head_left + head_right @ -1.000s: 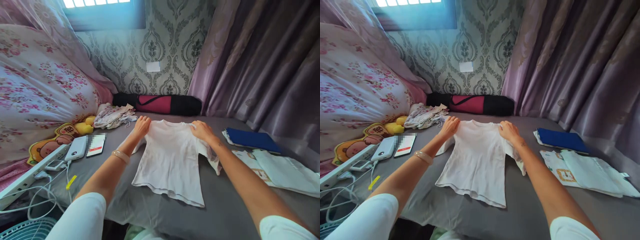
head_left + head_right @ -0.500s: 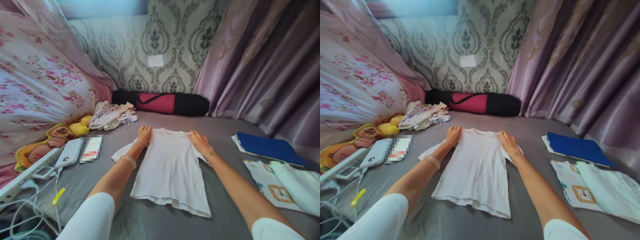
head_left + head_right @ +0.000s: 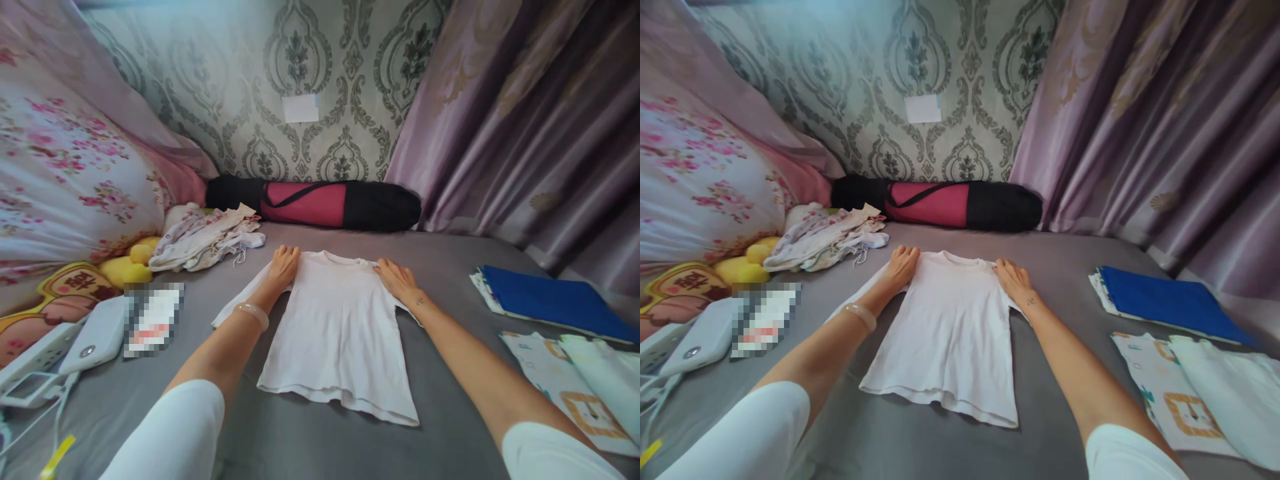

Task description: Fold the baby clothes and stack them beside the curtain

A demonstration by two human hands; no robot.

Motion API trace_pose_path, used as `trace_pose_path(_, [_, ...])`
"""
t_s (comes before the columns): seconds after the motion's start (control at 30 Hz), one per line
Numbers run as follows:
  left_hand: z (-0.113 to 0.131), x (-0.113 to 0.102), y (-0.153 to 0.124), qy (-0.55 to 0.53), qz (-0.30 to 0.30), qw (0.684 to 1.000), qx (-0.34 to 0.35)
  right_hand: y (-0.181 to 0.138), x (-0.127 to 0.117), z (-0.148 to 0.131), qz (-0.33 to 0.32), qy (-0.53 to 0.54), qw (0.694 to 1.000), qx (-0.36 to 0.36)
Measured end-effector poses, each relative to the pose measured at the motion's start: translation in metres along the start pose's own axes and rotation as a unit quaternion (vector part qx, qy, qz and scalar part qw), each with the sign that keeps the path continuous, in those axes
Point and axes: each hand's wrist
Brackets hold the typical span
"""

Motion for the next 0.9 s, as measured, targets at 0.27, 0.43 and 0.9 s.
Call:
trace_pose_path(0.27, [-0.001,0.013,0.018,0.003,-0.04,0.999,0.028,0.007,0.003,0.011,0.022,0.019,0.999,-0.022])
trace_pose_path(0.43, [-0.002,0.012,0.022,0.002,-0.073,0.997,0.04,0.016,0.001,0.021,0.004,0.189,0.982,0.03])
trace_pose_path(0.9, [0.075,-0.045,0.001,-0.151,-0.036,0.974,0.162,-0.128,-0.059,0.109,-0.102,0.381,0.892,0.22])
Point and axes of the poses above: each hand's wrist, its own y-axis towards the middle knuckle, its own x-axis out of the palm, z = x × y, and after that the axes turned 9 degrees about y, right-handed
